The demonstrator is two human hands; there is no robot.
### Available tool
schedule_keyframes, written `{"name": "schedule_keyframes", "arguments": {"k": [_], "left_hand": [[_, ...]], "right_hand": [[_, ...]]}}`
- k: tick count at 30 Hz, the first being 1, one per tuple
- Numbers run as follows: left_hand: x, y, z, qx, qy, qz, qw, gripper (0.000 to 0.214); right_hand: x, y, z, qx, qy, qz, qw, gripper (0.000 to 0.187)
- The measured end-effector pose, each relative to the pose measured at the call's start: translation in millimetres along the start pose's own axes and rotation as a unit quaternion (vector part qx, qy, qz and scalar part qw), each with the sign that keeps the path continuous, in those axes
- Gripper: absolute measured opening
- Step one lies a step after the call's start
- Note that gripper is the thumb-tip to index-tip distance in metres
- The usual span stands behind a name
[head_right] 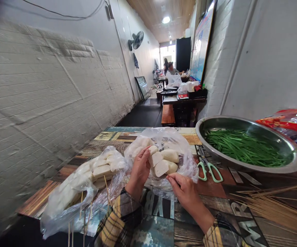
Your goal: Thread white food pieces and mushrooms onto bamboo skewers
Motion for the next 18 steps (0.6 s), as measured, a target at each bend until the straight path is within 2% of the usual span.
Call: {"name": "schedule_keyframes", "arguments": {"k": [9,18], "left_hand": [[-0.5,-7.4,3.1,-0.019,0.006,0.003,1.0,0.033],[-0.1,-8.5,3.8,-0.022,0.006,0.01,1.0,0.034]], "right_hand": [[8.8,-3.1,3.3,0.023,0.023,0.029,0.999,0.037],[7.3,-2.3,3.3,0.026,0.02,0.038,0.999,0.04]]}}
Point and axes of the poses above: each hand's wrist, its own z-axis away from the middle knuckle, its own y-axis out of the back of the hand, x = y × z, the point moved 9 cm from there along -z, towards the middle knuckle, and after that the axes turned 3 degrees about z, right-handed, at the moved point
